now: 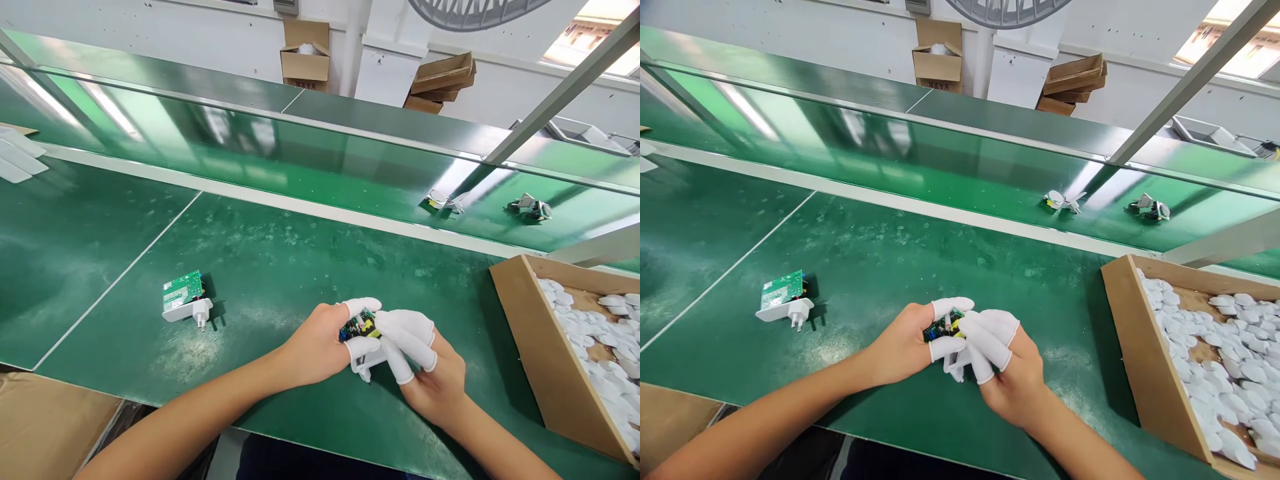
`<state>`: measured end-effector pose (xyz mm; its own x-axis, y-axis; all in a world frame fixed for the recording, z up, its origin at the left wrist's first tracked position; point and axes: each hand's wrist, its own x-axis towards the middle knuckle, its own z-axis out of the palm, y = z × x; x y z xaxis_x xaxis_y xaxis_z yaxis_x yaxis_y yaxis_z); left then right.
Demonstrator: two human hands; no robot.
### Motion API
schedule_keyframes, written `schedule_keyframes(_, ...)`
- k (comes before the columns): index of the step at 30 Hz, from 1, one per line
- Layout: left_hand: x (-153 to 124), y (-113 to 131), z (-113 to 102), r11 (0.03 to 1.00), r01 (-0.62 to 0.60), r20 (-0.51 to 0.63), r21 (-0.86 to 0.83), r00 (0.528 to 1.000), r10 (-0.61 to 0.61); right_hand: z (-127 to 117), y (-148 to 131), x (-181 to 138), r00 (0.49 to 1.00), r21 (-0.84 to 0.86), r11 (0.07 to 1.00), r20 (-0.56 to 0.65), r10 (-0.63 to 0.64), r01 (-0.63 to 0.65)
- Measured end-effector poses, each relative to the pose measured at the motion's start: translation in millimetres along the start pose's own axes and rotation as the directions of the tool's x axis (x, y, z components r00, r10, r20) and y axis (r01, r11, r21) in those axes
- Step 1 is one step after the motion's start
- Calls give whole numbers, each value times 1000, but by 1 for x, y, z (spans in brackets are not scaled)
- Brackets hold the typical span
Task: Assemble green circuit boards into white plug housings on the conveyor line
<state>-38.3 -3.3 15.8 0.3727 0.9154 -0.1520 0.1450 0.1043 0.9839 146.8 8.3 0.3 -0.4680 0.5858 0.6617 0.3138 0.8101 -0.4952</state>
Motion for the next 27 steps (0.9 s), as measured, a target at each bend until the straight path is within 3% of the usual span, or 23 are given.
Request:
schedule_keyframes(6,-1,-2,3,995,-28,-67,99,997,35,-2,-2,4,999,2,999,19,-46,46)
schedule_keyframes(9,1,-1,2,999,-7,-32,39,999,9,-5,1,7,995,49,997,82,63,-67)
schedule_keyframes(14,9,-2,-3,980,19,-139,-198,989,-47,-7,11,10,947,62,948,104,304,-312)
schedule_keyframes(17,14,-5,-5,914,68,-145,-401,980,-136,-8,15,13,877,54,896,239,416,-440)
schedule_keyframes(19,16,-6,-6,859,81,-157,-506,970,-184,-7,17,14,799,156,816,368,476,-557)
schedule_keyframes(21,16,-7,-6,800,85,-130,-595,971,-199,-6,18,15,753,295,712,433,495,-638)
schedule_keyframes(24,14,-9,-5,750,104,-35,-654,985,-168,-7,17,15,758,386,654,386,525,-650)
schedule_keyframes(27,12,-11,-5,722,102,9,-684,991,-132,-12,15,16,835,329,769,277,476,-548)
